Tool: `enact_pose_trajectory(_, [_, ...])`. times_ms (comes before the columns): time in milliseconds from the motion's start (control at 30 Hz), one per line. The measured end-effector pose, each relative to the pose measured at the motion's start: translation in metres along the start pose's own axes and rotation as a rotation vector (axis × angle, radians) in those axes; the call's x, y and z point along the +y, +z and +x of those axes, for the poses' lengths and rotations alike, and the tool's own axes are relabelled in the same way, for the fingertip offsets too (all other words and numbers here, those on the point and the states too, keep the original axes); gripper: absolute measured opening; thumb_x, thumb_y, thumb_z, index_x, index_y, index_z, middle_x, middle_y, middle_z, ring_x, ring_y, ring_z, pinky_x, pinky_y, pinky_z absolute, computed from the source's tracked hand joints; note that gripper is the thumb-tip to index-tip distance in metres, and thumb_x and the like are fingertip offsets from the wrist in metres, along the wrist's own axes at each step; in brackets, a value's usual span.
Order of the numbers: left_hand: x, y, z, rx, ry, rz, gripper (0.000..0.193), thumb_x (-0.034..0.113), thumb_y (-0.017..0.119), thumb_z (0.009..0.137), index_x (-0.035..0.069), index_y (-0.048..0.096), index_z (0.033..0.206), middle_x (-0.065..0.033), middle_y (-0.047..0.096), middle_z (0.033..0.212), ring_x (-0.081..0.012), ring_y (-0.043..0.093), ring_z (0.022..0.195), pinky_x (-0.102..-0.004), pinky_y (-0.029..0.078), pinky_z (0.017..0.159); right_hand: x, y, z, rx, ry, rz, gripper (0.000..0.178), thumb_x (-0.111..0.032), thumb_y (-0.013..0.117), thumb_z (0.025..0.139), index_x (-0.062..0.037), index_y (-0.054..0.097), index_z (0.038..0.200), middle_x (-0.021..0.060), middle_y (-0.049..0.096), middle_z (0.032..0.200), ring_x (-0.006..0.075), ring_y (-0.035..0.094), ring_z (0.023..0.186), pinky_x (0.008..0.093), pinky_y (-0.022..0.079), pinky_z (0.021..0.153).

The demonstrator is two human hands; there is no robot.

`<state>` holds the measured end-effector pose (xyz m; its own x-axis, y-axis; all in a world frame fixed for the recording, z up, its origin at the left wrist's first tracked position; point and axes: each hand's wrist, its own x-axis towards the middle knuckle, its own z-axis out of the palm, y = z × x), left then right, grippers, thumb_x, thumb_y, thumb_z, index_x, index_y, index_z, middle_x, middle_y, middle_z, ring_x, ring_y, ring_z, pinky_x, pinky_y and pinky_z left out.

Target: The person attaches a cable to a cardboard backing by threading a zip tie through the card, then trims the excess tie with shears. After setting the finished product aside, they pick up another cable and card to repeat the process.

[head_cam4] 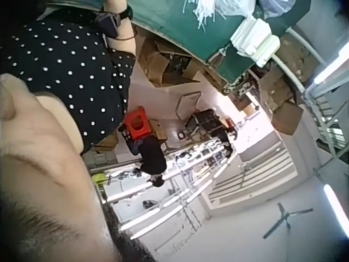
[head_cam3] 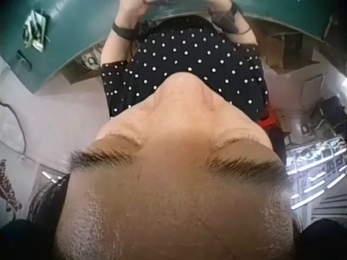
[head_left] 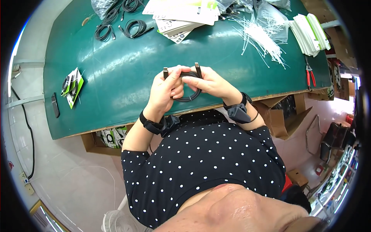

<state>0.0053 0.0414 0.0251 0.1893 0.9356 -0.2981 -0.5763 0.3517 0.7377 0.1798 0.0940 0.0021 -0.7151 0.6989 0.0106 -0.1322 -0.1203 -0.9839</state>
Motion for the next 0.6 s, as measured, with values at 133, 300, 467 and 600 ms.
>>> enact_pose_trajectory(133, [0.011, -0.011, 0.0, -0.022, -0.097, 0.006, 0.031, 0.027, 0.049, 0.099, -0.001, 0.062, 0.104, 0.0079, 0.032, 0.054, -0.0018, 0.028, 0.044, -0.0202, 0.024, 0.041, -0.003, 0.001, 0.008, -0.152, 0.192, 0.058, 0.027, -0.03, 0.055, 0.096, -0.0065, 0.056, 0.081, -0.0047, 0.046, 0.065, 0.0036, 0.038, 0.056, 0.0206, 0.029, 0.047])
enact_pose_trajectory(300, [0.018, -0.014, 0.012, -0.06, -0.207, -0.005, 0.035, 0.033, 0.049, 0.099, 0.001, 0.061, 0.097, 0.0082, 0.032, 0.053, -0.0021, 0.028, 0.043, -0.0198, 0.024, 0.041, -0.007, -0.001, 0.01, -0.127, 0.241, 0.021, 0.033, -0.032, 0.053, 0.097, -0.0079, 0.054, 0.073, -0.0048, 0.046, 0.064, 0.0038, 0.037, 0.055, 0.0207, 0.028, 0.046])
enact_pose_trajectory(467, [0.014, -0.008, 0.021, -0.036, -0.257, 0.02, 0.036, 0.036, 0.049, 0.098, 0.003, 0.059, 0.09, 0.008, 0.032, 0.053, -0.0022, 0.027, 0.043, -0.0197, 0.023, 0.041, -0.008, -0.015, 0.012, -0.202, 0.268, 0.028, 0.035, -0.032, 0.052, 0.097, -0.0085, 0.053, 0.072, -0.005, 0.046, 0.064, 0.0039, 0.036, 0.055, 0.0218, 0.027, 0.046])
enact_pose_trajectory(600, [0.002, 0.001, 0.02, -0.034, -0.243, -0.003, 0.036, 0.037, 0.049, 0.098, 0.003, 0.059, 0.09, 0.0077, 0.033, 0.053, -0.0021, 0.026, 0.042, -0.0195, 0.023, 0.041, -0.001, -0.024, 0.003, -0.236, 0.284, 0.064, 0.035, -0.032, 0.051, 0.097, -0.0086, 0.053, 0.072, -0.005, 0.045, 0.063, 0.0037, 0.036, 0.055, 0.0222, 0.025, 0.046])
